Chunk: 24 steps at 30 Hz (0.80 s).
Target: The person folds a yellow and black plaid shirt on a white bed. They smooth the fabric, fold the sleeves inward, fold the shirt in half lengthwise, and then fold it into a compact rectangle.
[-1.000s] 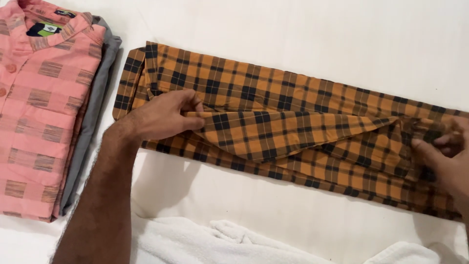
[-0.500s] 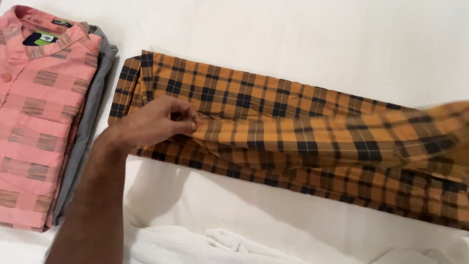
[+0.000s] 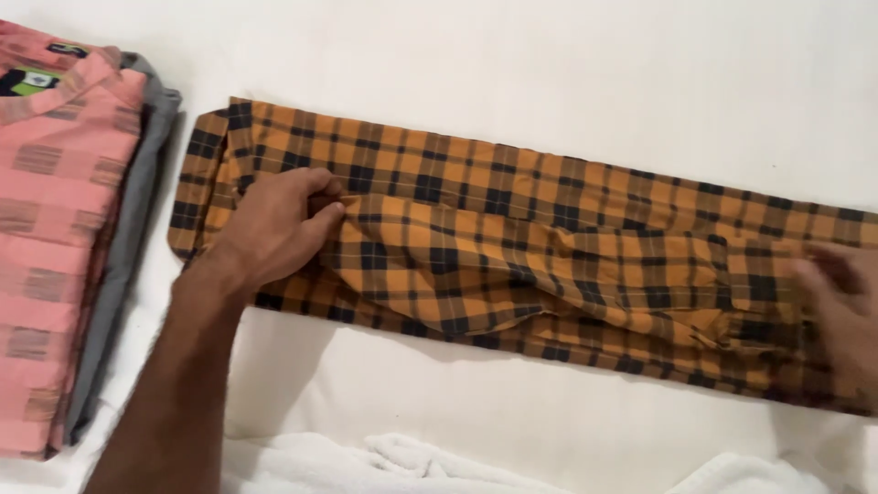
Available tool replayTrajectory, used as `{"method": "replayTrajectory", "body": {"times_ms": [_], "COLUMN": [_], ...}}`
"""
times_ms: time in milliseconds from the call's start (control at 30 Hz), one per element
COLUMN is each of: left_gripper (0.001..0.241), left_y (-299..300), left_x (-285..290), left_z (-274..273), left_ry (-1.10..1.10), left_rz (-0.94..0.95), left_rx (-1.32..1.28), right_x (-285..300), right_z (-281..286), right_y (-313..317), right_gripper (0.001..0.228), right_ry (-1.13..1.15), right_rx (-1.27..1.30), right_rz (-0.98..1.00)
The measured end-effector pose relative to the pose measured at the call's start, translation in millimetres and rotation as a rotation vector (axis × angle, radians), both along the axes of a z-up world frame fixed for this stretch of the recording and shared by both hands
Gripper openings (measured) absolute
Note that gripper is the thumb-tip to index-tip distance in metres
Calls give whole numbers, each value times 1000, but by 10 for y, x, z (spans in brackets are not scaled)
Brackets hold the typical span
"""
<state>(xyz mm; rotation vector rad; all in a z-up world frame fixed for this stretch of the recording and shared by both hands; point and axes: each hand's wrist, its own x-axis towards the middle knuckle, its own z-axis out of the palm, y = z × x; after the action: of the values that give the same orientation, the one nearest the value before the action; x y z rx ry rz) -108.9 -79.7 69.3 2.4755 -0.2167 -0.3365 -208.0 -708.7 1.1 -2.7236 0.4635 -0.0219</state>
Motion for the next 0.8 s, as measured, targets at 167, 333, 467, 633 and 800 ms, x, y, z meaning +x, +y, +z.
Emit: {"method": "replayTrajectory", "body": {"times_ms": [167, 333, 467, 633, 800], "left_gripper": [26, 19, 14, 14, 17], "left_y": [-16, -109, -206, -392, -514], "left_x": [0, -52, 55, 257, 355], "left_z": [70, 260, 33, -175, -280], "left_ry": [68, 119, -245, -395, -226], "left_rz": [47, 97, 40, -60, -60], "left_rx": [110, -51, -27, 45, 168], "right_x": [47, -109, -66, -79, 5], "right_z": [23, -214, -196, -139, -156], "right_y": [389, -185, -194, -271, -302], "right_gripper": [42, 37, 39, 40, 41], "right_ry": [87, -45, -93, -97, -114], "right_rx": [210, 526, 551, 506, 487], "right_rz": [-173, -155, -168, -230, -289]}}
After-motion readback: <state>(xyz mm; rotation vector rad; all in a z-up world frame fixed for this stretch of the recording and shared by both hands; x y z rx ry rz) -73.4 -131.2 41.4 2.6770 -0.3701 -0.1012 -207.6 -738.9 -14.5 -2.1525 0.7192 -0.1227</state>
